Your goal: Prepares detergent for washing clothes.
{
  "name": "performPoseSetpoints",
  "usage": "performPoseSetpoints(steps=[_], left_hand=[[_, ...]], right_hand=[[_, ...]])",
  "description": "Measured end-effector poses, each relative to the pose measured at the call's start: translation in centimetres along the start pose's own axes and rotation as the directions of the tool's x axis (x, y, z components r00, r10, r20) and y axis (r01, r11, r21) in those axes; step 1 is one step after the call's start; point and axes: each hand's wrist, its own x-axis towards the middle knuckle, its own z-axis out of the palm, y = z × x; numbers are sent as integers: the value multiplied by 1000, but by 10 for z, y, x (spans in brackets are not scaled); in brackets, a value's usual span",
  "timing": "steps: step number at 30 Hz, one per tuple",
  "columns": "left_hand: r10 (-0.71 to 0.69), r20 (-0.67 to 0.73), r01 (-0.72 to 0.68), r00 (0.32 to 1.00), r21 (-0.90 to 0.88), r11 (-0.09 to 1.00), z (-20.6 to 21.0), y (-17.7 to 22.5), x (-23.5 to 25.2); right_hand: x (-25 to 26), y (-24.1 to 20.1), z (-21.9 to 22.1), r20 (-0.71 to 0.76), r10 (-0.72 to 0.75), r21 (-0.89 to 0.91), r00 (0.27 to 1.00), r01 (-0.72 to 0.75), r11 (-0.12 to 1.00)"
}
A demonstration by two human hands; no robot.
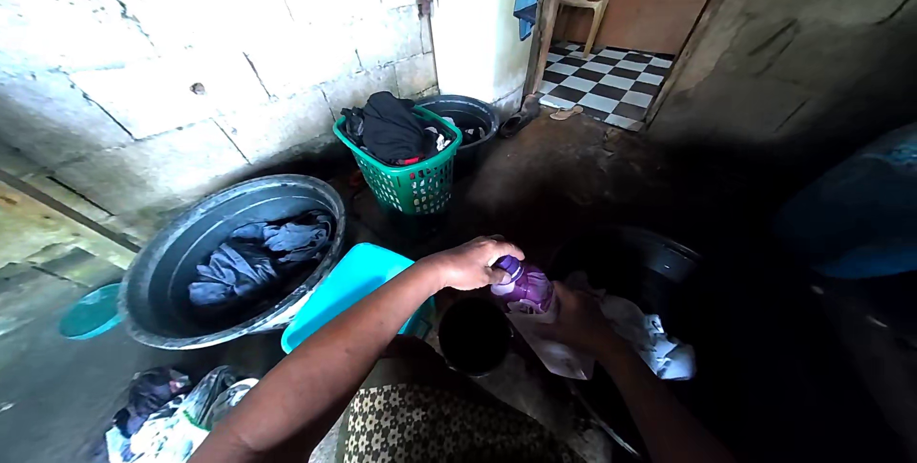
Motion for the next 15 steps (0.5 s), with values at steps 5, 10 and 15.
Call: performPoseSetpoints(steps=[5,10,15], left_hand=[[-413,-198,413,889,-41,910,14,14,8],[-586,-209,586,783,-70,807,9,13,11],[-96,-39,83,995,-249,965,1,0,0]], right_hand=[[-7,-17,-1,-38,14,-129,999,-19,992],[-8,-27,2,-77,50,-204,996,-64,977],[-2,-11,-4,-23,44,-40,999,-45,998]])
